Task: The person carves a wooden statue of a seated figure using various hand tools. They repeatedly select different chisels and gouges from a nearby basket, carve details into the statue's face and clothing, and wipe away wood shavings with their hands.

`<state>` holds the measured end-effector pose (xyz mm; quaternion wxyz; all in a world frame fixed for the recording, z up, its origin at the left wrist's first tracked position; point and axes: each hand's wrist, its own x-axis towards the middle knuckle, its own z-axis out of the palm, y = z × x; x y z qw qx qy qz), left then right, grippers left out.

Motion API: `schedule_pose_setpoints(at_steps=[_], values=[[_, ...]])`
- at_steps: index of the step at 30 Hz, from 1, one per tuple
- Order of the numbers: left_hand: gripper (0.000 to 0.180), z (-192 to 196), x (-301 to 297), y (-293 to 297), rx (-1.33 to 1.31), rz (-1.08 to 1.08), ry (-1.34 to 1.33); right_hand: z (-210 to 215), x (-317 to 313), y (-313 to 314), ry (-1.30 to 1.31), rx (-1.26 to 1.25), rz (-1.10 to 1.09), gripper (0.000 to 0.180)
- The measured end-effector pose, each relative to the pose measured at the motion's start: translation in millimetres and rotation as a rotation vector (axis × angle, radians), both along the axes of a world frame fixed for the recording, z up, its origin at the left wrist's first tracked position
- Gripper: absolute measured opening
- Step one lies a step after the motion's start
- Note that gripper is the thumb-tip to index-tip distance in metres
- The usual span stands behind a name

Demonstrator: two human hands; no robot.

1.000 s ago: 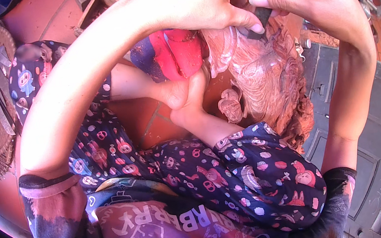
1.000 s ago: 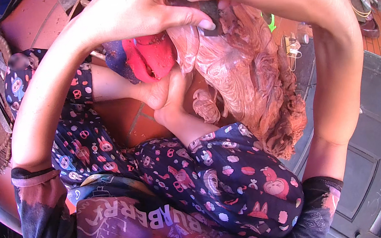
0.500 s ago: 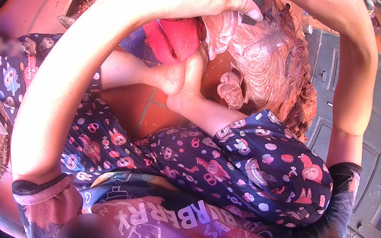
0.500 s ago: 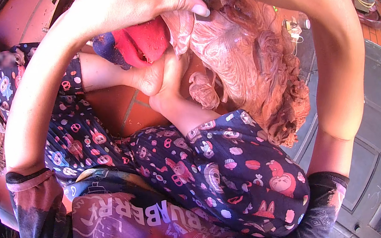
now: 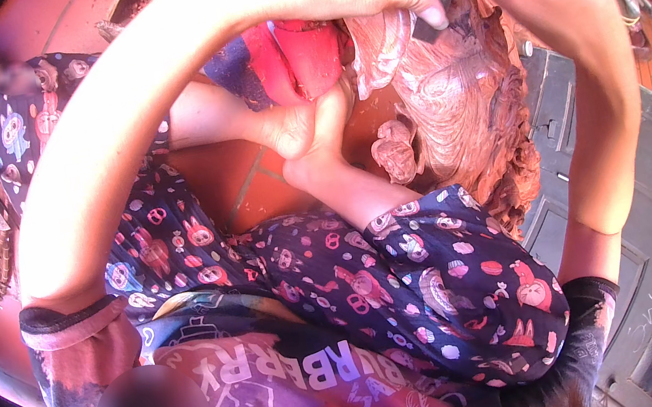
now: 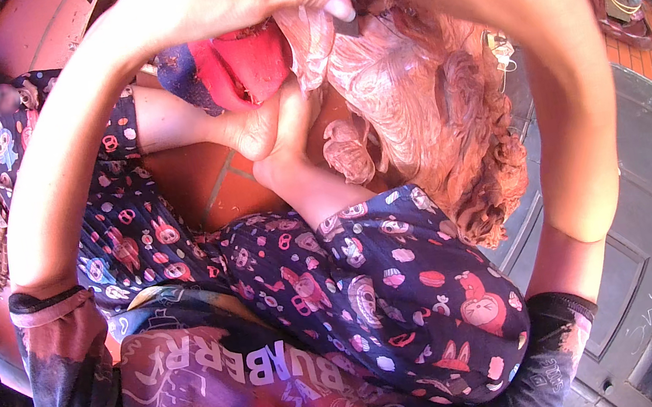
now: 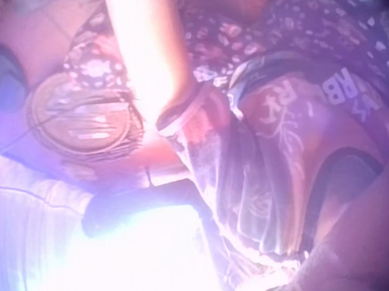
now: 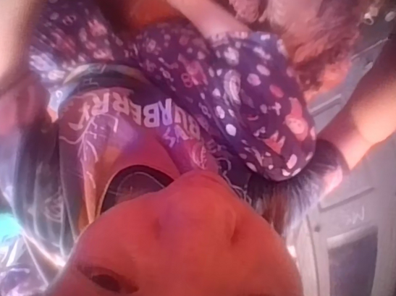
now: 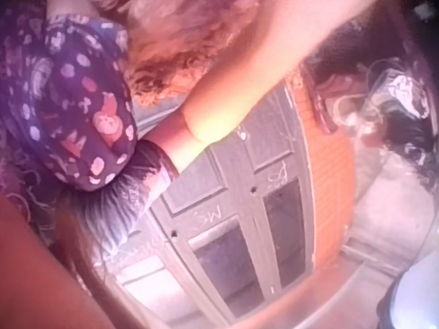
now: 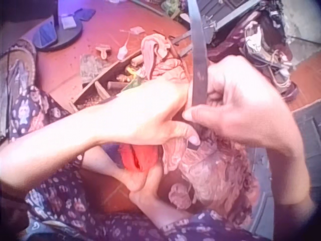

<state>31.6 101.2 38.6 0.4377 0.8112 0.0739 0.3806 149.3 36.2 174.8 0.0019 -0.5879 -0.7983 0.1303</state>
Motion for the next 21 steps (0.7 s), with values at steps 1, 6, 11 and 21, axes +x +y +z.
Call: schedule_pose_setpoints(at_steps=[1, 6, 11, 21], values=[[0.042, -2.2, -0.3, -1.1, 0.045, 0.026, -0.035, 6.2, -2.3, 3.0, -0.025, -0.041, -0.006, 0.006], [0.042, 7.6, 5.5, 11.4, -0.010, -0.094, 0.080, 2.3, -3.3, 2.9, -0.070, 0.000, -0.121, 0.007], [0.038, 9.8, -10.5, -9.9, -0.004, 0.117, 0.171, 5.1, -3.0, 10.2, 0.074, -0.114, -0.172, 0.010], [0.032, 14.4, -13.7, -15.2, 0.004, 0.126, 0.111, 4.3, -4.8, 6.9, 0.139, -0.121, -0.193, 0.010]])
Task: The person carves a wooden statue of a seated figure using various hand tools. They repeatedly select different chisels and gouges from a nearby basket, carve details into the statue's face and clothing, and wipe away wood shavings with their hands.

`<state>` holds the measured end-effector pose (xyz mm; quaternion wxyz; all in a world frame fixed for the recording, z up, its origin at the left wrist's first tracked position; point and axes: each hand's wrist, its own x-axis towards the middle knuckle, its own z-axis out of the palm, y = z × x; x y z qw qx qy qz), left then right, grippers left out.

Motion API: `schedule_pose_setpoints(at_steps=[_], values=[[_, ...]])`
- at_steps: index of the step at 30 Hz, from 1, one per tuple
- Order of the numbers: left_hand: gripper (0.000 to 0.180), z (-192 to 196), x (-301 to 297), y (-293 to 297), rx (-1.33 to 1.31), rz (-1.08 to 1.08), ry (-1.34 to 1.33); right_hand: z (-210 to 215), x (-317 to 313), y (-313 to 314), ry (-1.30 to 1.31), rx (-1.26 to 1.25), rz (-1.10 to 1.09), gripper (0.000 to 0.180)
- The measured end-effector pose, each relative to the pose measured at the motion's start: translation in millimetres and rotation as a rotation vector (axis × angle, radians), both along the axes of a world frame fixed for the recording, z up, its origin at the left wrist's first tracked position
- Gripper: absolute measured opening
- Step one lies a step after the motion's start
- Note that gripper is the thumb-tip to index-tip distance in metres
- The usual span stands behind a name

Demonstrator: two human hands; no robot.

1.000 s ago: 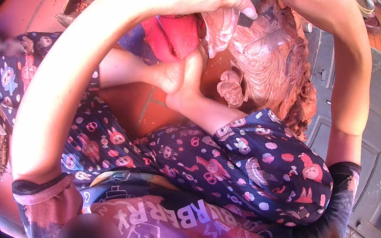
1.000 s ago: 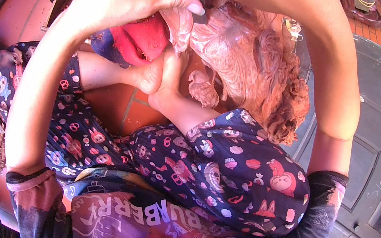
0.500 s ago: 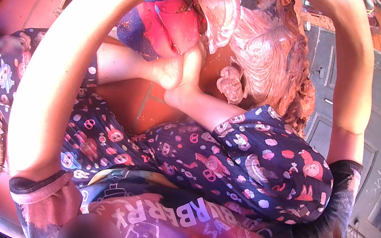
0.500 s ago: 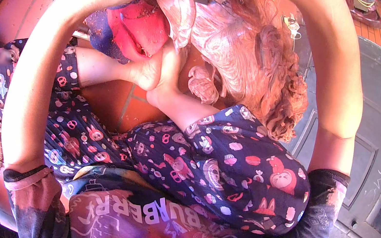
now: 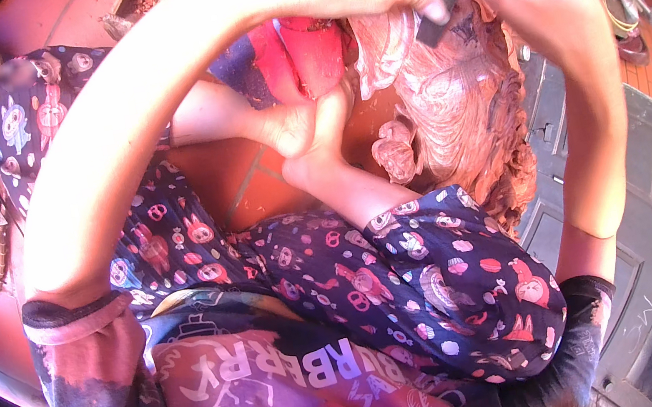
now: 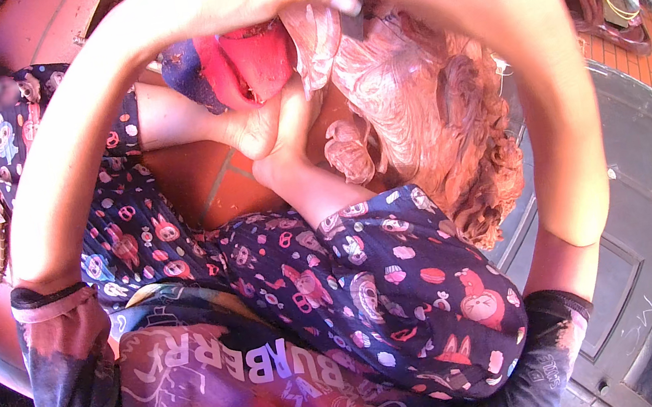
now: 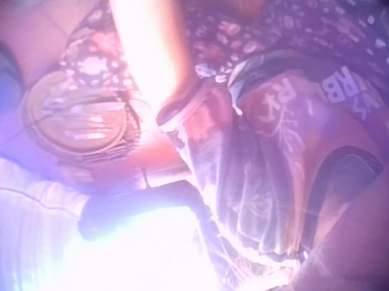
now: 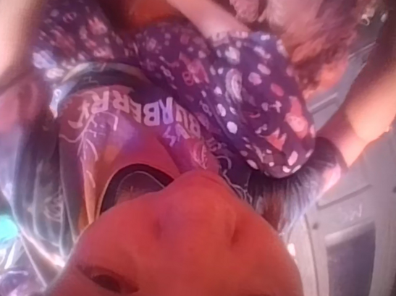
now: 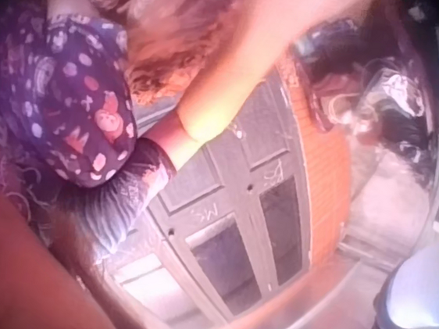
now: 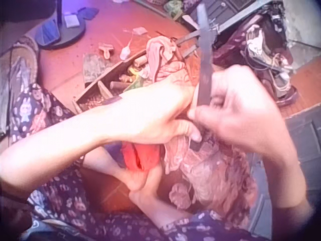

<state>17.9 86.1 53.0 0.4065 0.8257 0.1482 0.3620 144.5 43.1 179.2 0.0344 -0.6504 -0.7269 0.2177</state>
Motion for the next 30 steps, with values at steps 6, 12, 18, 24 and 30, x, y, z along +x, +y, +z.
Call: schedule_pose_setpoints(at_steps=[6, 12, 18, 24, 30], values=[[0.028, -9.2, 21.8, 28.1, -0.115, -0.280, -0.127, -4.0, 8.3, 6.4, 0.044, 0.056, -0.018, 0.012], [0.028, -11.8, 14.2, 15.2, -0.052, -0.106, -0.033, -7.4, 8.7, -1.2, -0.166, 0.100, 0.056, 0.010], [0.029, -2.6, 3.6, 8.6, -0.049, -0.070, 0.041, -5.8, -6.4, -11.6, -0.149, 0.167, 0.063, 0.010], [0.029, -8.5, 12.0, 10.1, -0.012, -0.111, -0.096, -1.4, -9.8, 3.5, -0.117, 0.063, -0.111, 0.010], [0.041, -15.4, 19.8, 18.8, -0.108, -0.148, -0.077, 1.4, 16.9, 20.9, -0.181, -0.002, -0.012, 0.007]])
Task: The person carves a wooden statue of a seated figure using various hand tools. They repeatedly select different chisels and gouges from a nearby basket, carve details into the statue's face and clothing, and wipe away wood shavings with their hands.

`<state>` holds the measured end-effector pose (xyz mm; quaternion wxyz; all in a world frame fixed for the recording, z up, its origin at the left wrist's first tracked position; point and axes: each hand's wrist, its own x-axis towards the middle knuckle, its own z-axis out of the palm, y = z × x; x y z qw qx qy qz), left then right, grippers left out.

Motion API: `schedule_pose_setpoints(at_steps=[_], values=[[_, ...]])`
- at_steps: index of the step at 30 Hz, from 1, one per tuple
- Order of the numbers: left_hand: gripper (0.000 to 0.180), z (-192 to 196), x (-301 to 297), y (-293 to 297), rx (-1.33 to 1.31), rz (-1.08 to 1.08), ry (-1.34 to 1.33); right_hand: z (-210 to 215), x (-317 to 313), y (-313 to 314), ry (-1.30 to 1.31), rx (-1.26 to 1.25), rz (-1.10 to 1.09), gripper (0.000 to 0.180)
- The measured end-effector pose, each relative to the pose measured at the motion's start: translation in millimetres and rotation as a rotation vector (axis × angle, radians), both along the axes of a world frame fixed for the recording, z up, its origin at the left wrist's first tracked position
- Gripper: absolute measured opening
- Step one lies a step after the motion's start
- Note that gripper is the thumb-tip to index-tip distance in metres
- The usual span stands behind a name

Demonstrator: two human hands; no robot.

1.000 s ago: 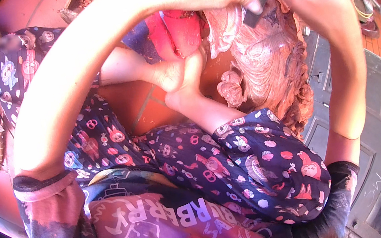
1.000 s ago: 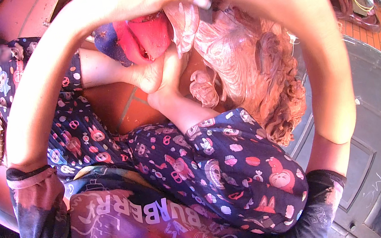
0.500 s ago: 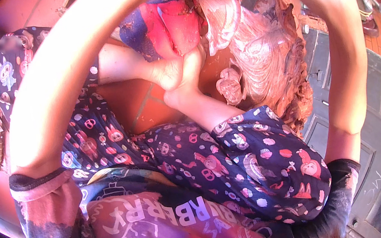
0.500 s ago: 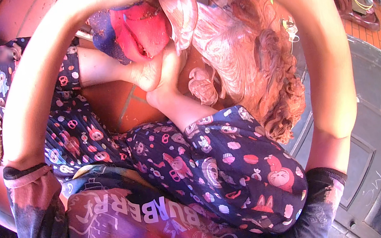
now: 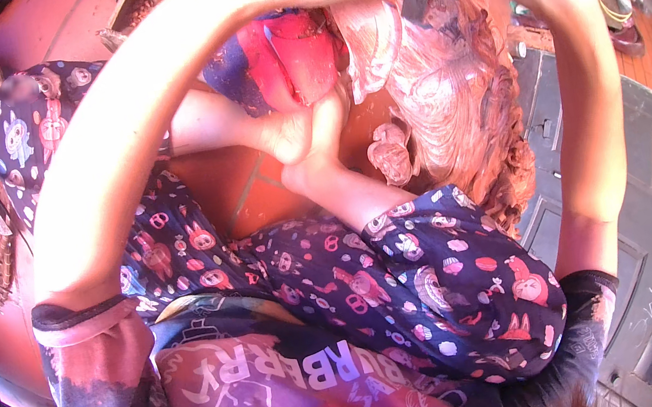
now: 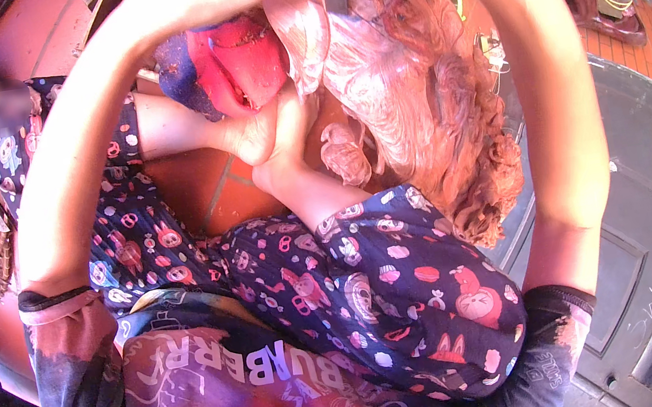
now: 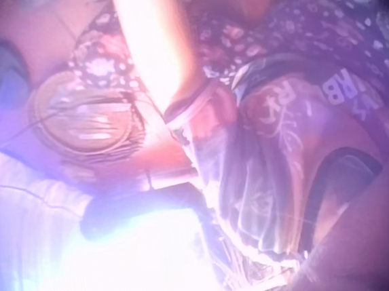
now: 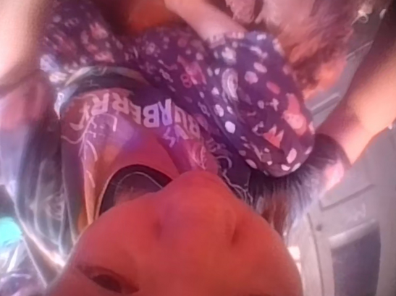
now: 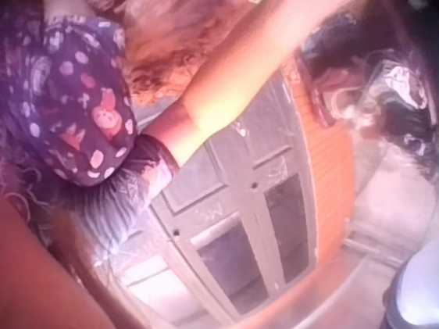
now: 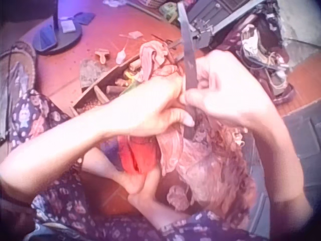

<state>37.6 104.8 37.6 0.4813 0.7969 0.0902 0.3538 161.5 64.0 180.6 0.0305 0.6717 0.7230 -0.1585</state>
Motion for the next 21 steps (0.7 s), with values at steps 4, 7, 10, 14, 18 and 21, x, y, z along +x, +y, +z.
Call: schedule_pose_setpoints(at_steps=[4, 7, 10, 14, 18, 21], values=[[0.045, 2.5, -7.2, -7.5, 0.007, 0.078, -0.047, -3.3, -12.2, -16.7, 0.036, 0.175, 0.244, 0.012], [0.046, -1.9, 4.2, -12.6, 0.042, 0.126, -0.018, -4.5, -3.5, -25.5, 0.034, 0.122, 0.222, 0.012], [0.047, 19.3, -13.3, -15.3, 0.029, 0.095, 0.209, 3.1, -21.2, -29.3, -0.070, 0.032, 0.166, 0.008], [0.050, 8.7, -7.4, -17.1, -0.088, 0.059, 0.096, -2.2, -13.6, -28.2, -0.106, -0.039, 0.111, 0.007], [0.054, 35.4, -15.0, -5.2, -0.304, -0.131, 0.208, -1.8, -28.2, -17.3, -0.049, -0.086, -0.108, 0.010], [0.052, 35.7, -20.1, -12.0, -0.209, -0.059, 0.202, -5.4, -17.3, -33.0, -0.068, 0.032, 0.132, 0.011]])
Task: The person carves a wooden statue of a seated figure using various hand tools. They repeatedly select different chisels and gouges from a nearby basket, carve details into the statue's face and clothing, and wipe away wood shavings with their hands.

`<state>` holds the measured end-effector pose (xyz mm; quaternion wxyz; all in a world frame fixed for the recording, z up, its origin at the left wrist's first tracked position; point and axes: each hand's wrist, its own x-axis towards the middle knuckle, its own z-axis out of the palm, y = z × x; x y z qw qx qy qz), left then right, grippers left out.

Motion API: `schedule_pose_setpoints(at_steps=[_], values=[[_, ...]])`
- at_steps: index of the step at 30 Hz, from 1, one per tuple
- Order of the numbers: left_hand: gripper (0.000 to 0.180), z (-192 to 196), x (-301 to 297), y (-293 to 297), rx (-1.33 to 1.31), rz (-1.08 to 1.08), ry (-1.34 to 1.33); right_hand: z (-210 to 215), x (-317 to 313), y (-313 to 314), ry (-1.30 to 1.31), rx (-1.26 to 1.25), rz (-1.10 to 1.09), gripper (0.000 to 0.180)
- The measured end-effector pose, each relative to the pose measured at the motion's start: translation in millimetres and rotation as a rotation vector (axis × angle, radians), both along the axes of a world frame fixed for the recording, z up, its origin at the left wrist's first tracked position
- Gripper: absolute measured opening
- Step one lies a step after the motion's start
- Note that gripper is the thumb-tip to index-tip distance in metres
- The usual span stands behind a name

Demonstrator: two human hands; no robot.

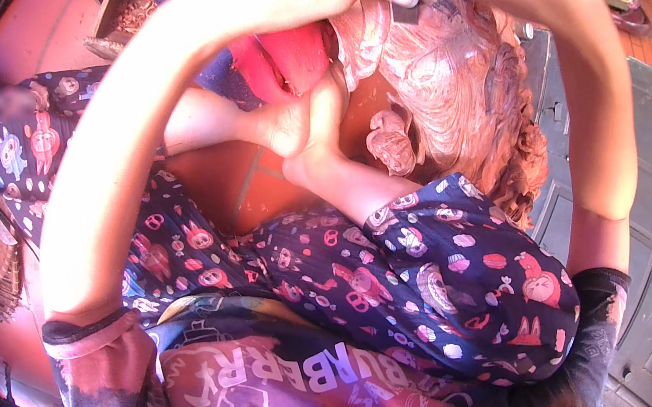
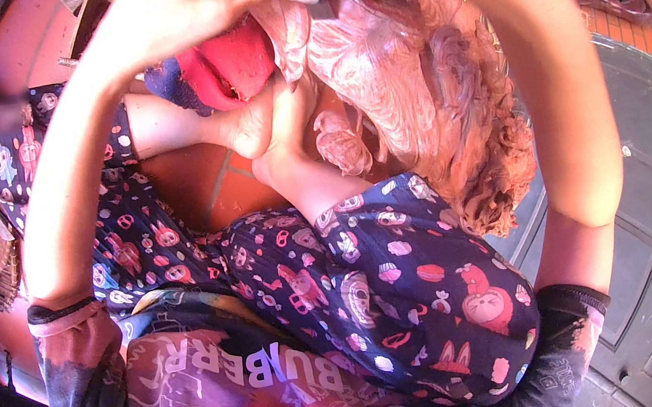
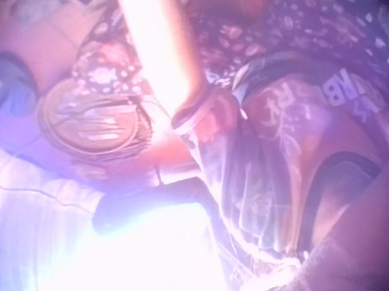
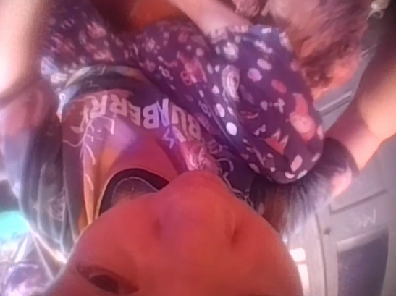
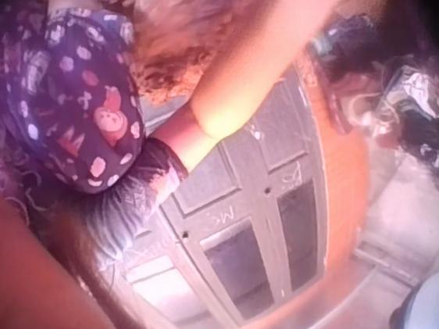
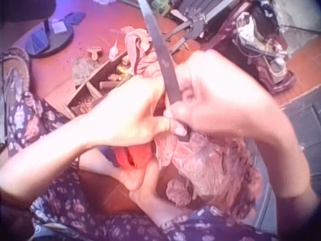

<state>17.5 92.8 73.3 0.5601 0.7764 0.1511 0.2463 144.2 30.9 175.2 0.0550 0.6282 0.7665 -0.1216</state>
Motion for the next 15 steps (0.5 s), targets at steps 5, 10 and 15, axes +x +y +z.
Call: schedule_pose_setpoints(at_steps=[5, 10, 15], values=[[0.046, -27.3, 18.1, -4.6, 0.098, 0.163, -0.216, 7.4, -9.3, 16.0, -0.038, -0.078, -0.120, 0.011], [0.040, -25.7, 14.4, -1.2, 0.227, 0.116, -0.012, 2.6, -0.8, 5.6, 0.001, 0.001, -0.033, 0.011], [0.037, -32.5, 17.4, 8.6, 0.107, 0.130, -0.091, -2.7, -1.3, 6.7, 0.119, -0.010, -0.071, 0.009]])
